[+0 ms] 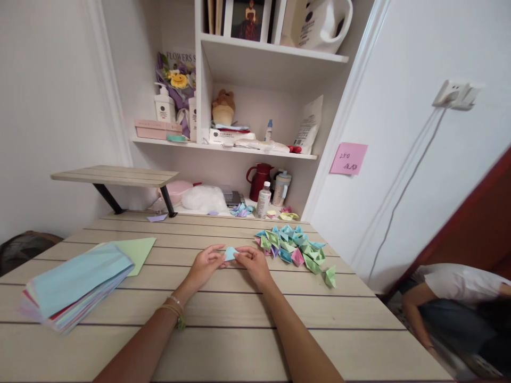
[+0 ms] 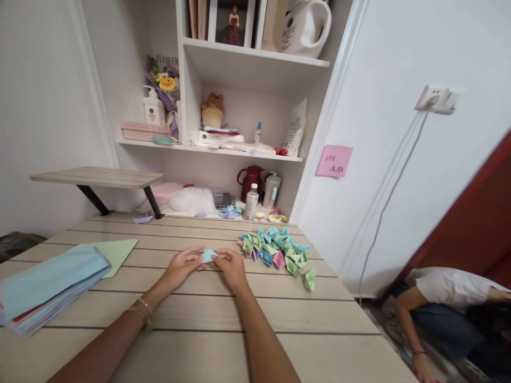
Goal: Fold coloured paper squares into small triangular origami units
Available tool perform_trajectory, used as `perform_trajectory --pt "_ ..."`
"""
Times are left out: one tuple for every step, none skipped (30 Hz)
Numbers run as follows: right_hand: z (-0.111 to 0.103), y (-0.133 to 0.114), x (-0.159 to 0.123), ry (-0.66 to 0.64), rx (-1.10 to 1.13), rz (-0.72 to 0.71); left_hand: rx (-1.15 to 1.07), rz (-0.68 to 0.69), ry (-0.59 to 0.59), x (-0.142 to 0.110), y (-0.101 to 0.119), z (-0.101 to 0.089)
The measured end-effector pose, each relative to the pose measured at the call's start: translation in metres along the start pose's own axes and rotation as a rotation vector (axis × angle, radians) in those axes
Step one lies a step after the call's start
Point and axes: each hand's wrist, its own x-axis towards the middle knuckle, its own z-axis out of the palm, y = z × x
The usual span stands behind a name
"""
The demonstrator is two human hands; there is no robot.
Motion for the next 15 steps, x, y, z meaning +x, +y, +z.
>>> perform_trajectory --pt "-0.0001 0.0006 -0.0005 -0.009 -0.016 0.001 0.02 0.004 -0.017 0.0001 -0.0015 0.0001" --pt "0.0 0.0009 -0.0011 -0.024 -0.038 -0.002 0.044 0.009 -0.032 0.0002 -0.003 0.0001" --pt "0.0005 0.001 -0.0017 -0.043 -0.062 -0.006 0.071 0.015 -0.04 0.0004 -0.0043 -0.0001" --pt "0.0012 0.001 -0.0024 -0.064 -0.083 -0.012 0.095 0.024 -0.041 0.0007 -0.0054 -0.0007" --pt "0.0023 0.0009 -0.0029 -0.085 -0.102 -0.017 0.115 0.035 -0.036 0.001 -0.006 -0.0014" --pt "0.0035 0.001 -0.0034 -0.104 -0.115 -0.023 0.128 0.045 -0.032 0.0014 -0.0062 -0.0022" --pt "0.0046 0.0012 -0.0037 -0.119 -0.124 -0.029 0.131 0.049 -0.032 0.0017 -0.006 -0.0031" --pt "0.0057 0.0016 -0.0039 -0.127 -0.135 -0.034 0.123 0.044 -0.035 0.002 -0.0055 -0.0037" --pt "0.0066 0.002 -0.004 -0.127 -0.152 -0.042 0.108 0.031 -0.046 0.0024 -0.0048 -0.0042" --pt "0.0071 0.0025 -0.0039 -0.123 -0.179 -0.053 0.091 0.014 -0.061 0.0027 -0.0041 -0.0043" --pt "0.0074 0.0028 -0.0039 -0.115 -0.215 -0.065 0.077 -0.004 -0.075 0.003 -0.0033 -0.0043" --pt "0.0075 0.0028 -0.0038 -0.106 -0.257 -0.078 0.07 -0.017 -0.083 0.0033 -0.0026 -0.0041" --pt "0.0075 0.0023 -0.0039 -0.094 -0.294 -0.09 0.072 -0.025 -0.09 0.0036 -0.0019 -0.0039" --pt "0.0076 0.0013 -0.004 -0.08 -0.318 -0.099 0.08 -0.032 -0.098 0.0039 -0.0013 -0.0039" --pt "0.0077 -0.0004 -0.0042 -0.063 -0.323 -0.107 0.086 -0.039 -0.106 0.0041 -0.0005 -0.0041"
